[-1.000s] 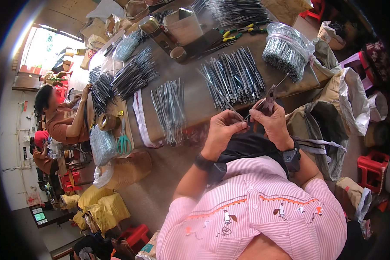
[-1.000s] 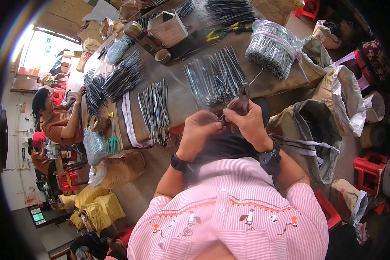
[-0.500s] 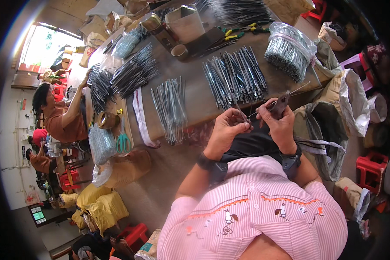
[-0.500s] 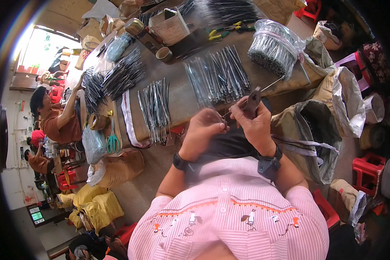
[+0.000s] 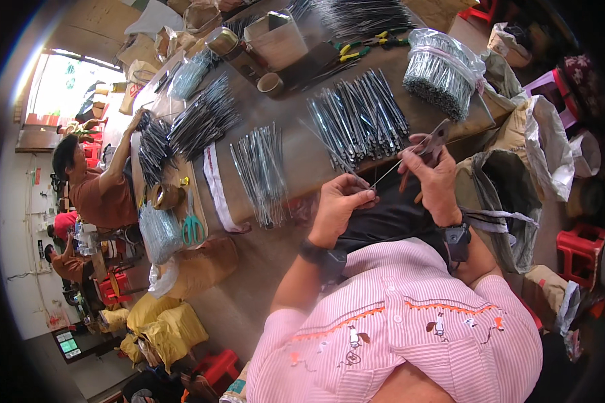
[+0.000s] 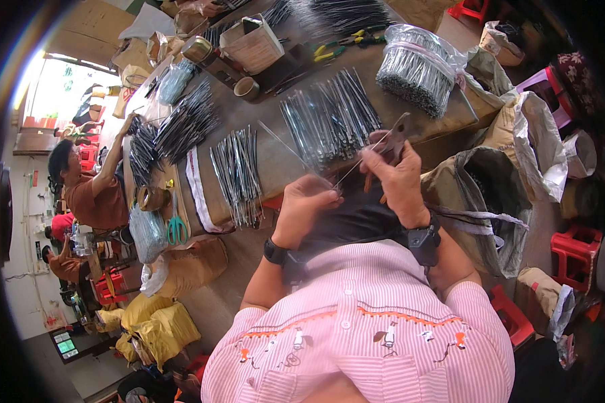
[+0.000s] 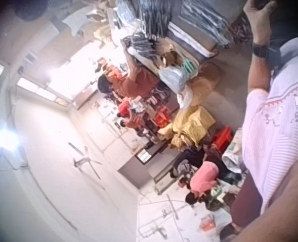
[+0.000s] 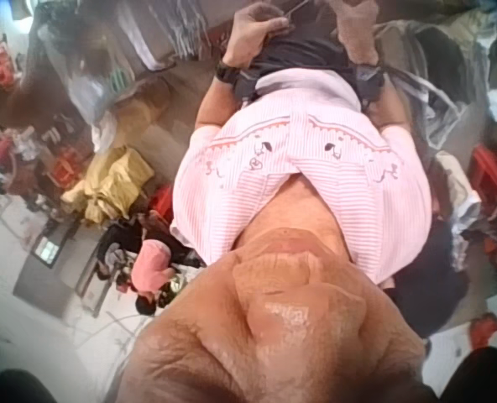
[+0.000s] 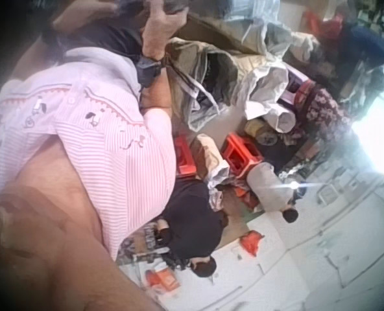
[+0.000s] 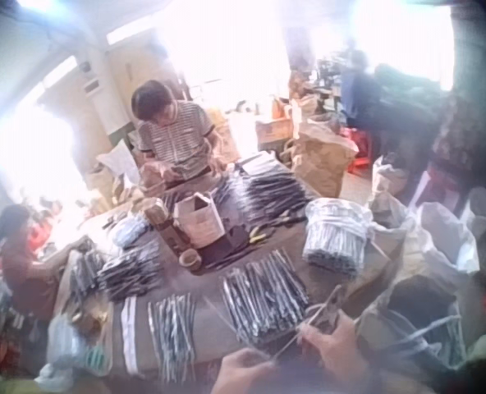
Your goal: The person uses pliers to cut metal rods one at a time and places the cut pieces on the table. The person repeats this action throughout the clip, handling each rod individually.
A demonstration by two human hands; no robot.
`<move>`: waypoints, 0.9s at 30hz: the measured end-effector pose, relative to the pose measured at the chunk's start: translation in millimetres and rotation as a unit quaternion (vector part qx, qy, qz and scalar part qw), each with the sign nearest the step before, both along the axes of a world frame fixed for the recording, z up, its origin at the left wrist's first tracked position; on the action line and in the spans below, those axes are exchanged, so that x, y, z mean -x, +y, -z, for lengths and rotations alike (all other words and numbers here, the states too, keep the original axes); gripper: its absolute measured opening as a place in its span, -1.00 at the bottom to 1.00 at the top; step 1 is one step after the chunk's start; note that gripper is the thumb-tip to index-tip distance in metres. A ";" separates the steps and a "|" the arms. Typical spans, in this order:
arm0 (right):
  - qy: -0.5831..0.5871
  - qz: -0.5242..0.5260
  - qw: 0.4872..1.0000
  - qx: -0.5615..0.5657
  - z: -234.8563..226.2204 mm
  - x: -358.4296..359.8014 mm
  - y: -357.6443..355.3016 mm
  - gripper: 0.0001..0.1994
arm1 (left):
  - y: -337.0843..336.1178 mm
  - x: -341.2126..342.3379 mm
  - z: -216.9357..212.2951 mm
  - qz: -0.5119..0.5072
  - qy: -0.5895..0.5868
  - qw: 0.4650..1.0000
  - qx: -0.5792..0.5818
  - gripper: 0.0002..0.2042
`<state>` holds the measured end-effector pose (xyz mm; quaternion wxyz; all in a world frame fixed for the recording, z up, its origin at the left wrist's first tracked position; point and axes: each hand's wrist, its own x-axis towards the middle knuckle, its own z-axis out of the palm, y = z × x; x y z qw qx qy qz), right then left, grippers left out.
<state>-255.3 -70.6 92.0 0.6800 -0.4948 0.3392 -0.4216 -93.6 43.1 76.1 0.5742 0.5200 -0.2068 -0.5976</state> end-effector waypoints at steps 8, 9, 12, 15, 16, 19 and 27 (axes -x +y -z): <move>0.047 -0.069 0.996 -0.042 8.3 17.2 -11.4 -0.73 | -8.5 15.5 -4.7 0.138 -0.031 0.990 0.004 -0.75; 0.039 -0.082 0.994 -0.059 9.4 18.5 -11.7 -0.73 | -10.2 15.9 -6.7 0.149 -0.030 0.988 -0.005 -0.74; 0.042 -0.106 0.990 -0.078 10.4 21.8 -13.5 -0.73 | -10.1 16.7 -13.8 0.165 0.002 0.986 0.006 -0.74; 0.032 -0.111 0.990 -0.080 9.4 21.1 -15.6 -0.74 | -8.5 23.9 -17.5 0.130 0.069 0.987 0.057 -0.77; 0.024 -0.113 0.990 -0.080 8.8 19.7 -15.9 -0.74 | -8.0 25.3 -17.7 0.116 0.090 0.986 0.076 -0.77; 0.018 -0.109 0.989 -0.100 6.2 16.3 -12.9 -0.76 | -8.4 22.9 -12.9 0.106 0.142 0.983 0.038 -0.81; 0.058 -0.128 0.988 -0.057 9.6 21.0 -3.1 -0.82 | -14.8 32.8 16.9 0.020 0.174 0.983 -0.048 -0.87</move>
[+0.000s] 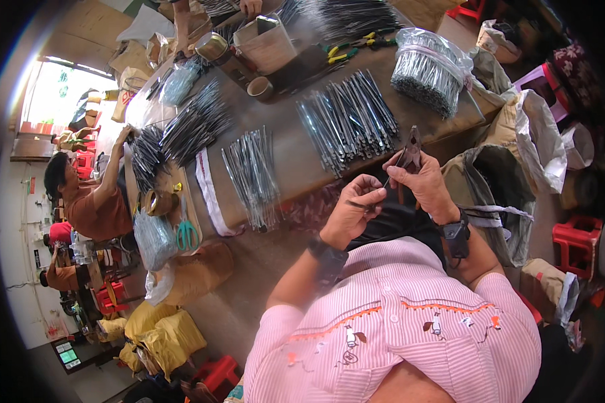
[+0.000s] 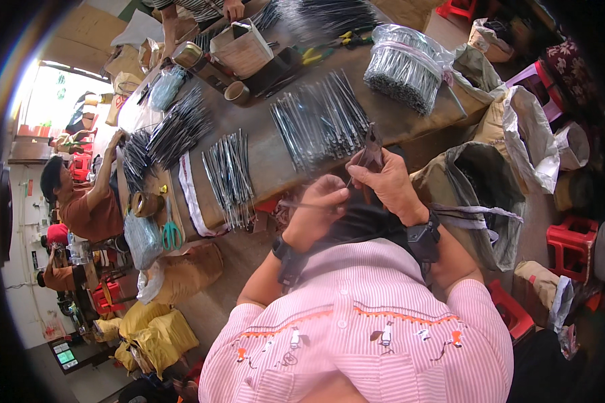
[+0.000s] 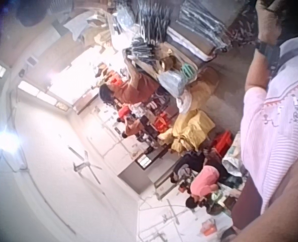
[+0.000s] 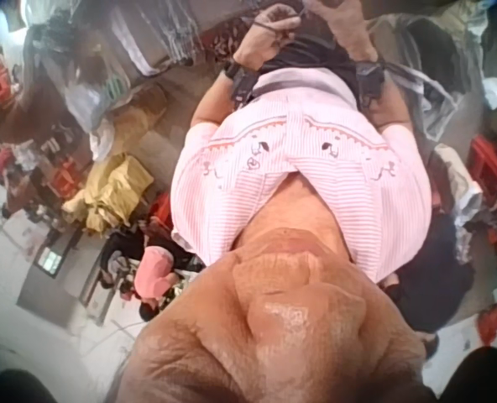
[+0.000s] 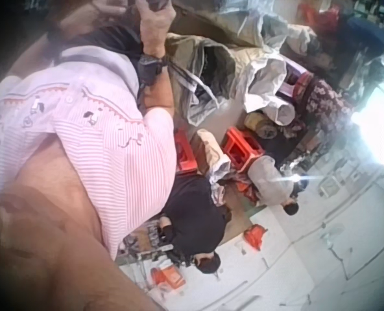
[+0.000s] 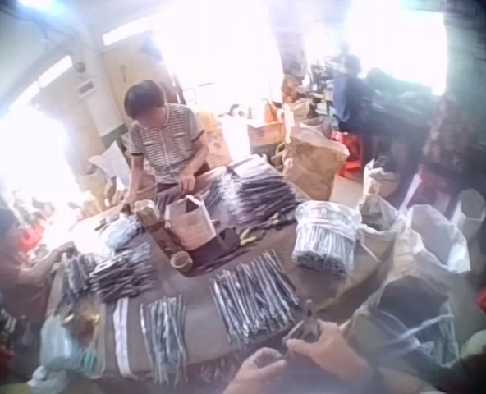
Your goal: The person uses pliers to cut metal rods one at a time and places the cut pieces on the table. The person repeats this action throughout the clip, handling each rod individually.
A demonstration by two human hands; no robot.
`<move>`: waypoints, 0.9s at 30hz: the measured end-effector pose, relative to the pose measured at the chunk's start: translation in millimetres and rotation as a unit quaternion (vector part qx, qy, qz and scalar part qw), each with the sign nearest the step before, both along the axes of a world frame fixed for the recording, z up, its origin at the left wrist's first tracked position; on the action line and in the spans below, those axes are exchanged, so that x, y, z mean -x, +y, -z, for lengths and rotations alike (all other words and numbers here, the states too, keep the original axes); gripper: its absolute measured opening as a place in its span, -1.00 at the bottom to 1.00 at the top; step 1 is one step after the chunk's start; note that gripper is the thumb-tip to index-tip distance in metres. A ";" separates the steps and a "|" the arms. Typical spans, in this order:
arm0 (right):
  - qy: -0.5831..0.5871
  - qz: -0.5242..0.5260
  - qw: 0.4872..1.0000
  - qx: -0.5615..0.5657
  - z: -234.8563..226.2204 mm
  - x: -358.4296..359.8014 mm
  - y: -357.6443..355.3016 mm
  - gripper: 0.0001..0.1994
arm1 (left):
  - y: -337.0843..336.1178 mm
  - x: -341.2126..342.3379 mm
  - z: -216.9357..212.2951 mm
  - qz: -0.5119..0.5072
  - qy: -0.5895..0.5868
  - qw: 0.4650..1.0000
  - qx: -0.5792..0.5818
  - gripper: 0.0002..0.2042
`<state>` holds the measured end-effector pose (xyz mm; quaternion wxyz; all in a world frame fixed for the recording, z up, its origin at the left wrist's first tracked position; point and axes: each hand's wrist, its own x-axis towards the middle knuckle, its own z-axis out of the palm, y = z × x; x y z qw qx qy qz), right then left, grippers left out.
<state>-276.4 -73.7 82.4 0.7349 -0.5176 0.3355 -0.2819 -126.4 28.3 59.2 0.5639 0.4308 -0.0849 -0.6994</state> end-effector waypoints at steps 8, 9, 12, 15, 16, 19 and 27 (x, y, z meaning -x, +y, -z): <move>-0.196 0.060 0.868 -0.452 26.3 28.8 -8.4 -0.74 | 5.3 -6.4 -12.0 -0.001 -0.078 0.995 0.061 -0.80; -0.201 0.020 0.868 -0.455 27.7 34.0 -6.5 -0.74 | 5.6 -6.3 -15.0 0.002 -0.095 0.993 0.068 -0.78; -0.158 -0.073 0.901 -0.397 26.9 49.2 0.3 -0.59 | 5.8 -2.8 -23.5 -0.013 -0.180 0.981 0.067 -0.78; -0.076 -0.126 0.952 -0.267 25.4 53.5 9.4 -0.53 | 6.1 0.1 -29.7 -0.013 -0.298 0.950 0.094 -0.77; -0.035 -0.150 0.962 -0.225 24.4 54.0 9.4 -0.47 | 6.8 0.3 -31.1 -0.010 -0.316 0.943 0.101 -0.77; 0.104 -0.188 0.977 0.001 23.0 50.8 6.6 -0.40 | 7.7 0.5 -31.7 -0.012 -0.377 0.917 0.129 -0.77; 0.238 -0.151 0.887 0.367 12.1 48.1 -0.5 -0.55 | 6.2 3.9 -27.2 -0.037 -0.464 0.867 0.178 -0.77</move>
